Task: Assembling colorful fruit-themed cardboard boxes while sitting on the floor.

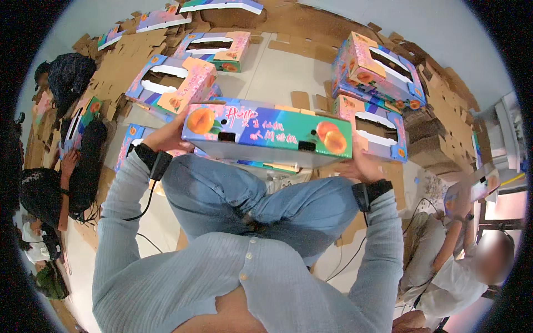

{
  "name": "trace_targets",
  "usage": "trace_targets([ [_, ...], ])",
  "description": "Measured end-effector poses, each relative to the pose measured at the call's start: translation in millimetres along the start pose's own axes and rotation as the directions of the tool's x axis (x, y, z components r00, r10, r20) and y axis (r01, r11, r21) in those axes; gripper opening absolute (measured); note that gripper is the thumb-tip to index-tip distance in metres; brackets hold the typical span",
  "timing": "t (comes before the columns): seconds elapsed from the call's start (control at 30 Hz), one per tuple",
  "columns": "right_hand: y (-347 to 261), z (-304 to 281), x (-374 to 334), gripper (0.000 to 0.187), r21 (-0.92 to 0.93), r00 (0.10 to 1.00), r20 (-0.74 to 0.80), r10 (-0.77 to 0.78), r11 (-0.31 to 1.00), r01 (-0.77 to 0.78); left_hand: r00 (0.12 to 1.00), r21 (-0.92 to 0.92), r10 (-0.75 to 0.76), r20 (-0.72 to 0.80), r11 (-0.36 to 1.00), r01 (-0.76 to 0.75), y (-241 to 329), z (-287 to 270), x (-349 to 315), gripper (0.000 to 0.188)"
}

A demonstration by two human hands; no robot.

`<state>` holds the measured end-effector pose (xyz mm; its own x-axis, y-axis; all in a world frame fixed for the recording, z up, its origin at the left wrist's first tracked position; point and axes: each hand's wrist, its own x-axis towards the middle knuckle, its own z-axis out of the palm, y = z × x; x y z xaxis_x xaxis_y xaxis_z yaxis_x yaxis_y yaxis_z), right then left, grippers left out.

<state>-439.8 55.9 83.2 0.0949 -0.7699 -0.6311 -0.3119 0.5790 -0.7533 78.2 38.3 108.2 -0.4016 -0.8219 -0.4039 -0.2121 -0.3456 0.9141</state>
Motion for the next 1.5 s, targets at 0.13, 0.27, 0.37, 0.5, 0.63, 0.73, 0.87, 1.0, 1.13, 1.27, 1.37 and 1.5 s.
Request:
trace_targets([
  [0.13, 0.6, 16.8, 4.9, 0.084, 0.289, 0.976, 0.213, -0.048, 0.957, -0.016, 0.999, -0.102, -0.048, 0.017, 0.994, 0.049, -15.5, -3.1, 2.5, 0.07],
  [0.27, -11.7, 11.9, -7.2, 0.079, 0.353, 0.983, 0.136, -0.124, 0.933, 0.069, 0.924, 0.426, 0.38, 0.04, 0.83, -0.36, -18.0, -5.5, -4.1, 0.069],
  [0.37, -20.1, 3.5, -11.4, 0.067, 0.434, 0.859, 0.203, -0.47, 0.829, 0.351, 0.959, -0.529, 0.253, 0.128, 0.835, -0.15, -11.6, -9.1, -11.9, 0.065],
  [0.5, -23.7, 4.1, -0.5, 0.055, 0.684, 0.956, 0.144, -0.256, 0.723, 0.091, 0.878, -0.615, 0.471, 0.085, 0.718, -0.326, -7.9, -8.6, -6.3, 0.066],
  [0.63, -21.2, 17.5, 14.4, 0.053, 0.485, 0.945, 0.198, -0.26, 0.864, 0.136, 0.975, -0.623, 0.143, -0.167, 0.752, -0.217, -22.0, -9.4, 16.4, 0.036],
  [0.73, -16.7, 25.8, 17.2, 0.061, 0.448, 0.878, 0.195, -0.438, 0.836, 0.317, 0.993, -0.587, 0.005, -0.115, 0.806, -0.072, -37.3, -17.9, 23.7, 0.035],
  [0.87, -16.0, 22.2, 22.1, 0.095, 0.397, 0.817, 0.138, -0.56, 0.787, 0.473, 0.993, -0.421, 0.002, -0.121, 0.905, -0.053, -43.2, -26.3, 32.4, 0.036],
  [1.0, -7.4, 18.6, 39.4, 0.088, 0.389, 0.818, 0.165, -0.551, 0.799, 0.459, 0.957, -0.394, 0.262, -0.126, 0.872, -0.291, -39.3, -21.1, 39.1, 0.04],
  [1.13, 9.0, 7.8, 58.8, 0.077, 0.508, 0.897, 0.227, -0.38, 0.832, 0.223, 0.992, -0.121, 0.124, -0.035, 0.985, -0.127, -37.2, -14.9, 37.6, 0.068],
  [1.27, 20.5, 5.2, 62.9, 0.064, 0.391, 0.934, 0.125, -0.336, 0.881, 0.264, 0.987, 0.068, 0.0, -0.162, 0.998, 0.011, -36.9, -9.7, 25.8, 0.086],
  [1.37, 8.2, 9.5, 56.0, 0.07, 0.337, 0.878, 0.18, -0.443, 0.867, 0.368, 0.967, 0.125, 0.153, -0.202, 0.984, -0.13, -26.9, -9.1, 25.4, 0.097],
  [1.5, -19.3, 21.2, 35.2, 0.08, 0.241, 0.863, 0.091, -0.497, 0.852, 0.465, 0.75, 0.599, 0.644, -0.152, 0.664, -0.448, -6.4, -6.4, 30.3, 0.103],
])
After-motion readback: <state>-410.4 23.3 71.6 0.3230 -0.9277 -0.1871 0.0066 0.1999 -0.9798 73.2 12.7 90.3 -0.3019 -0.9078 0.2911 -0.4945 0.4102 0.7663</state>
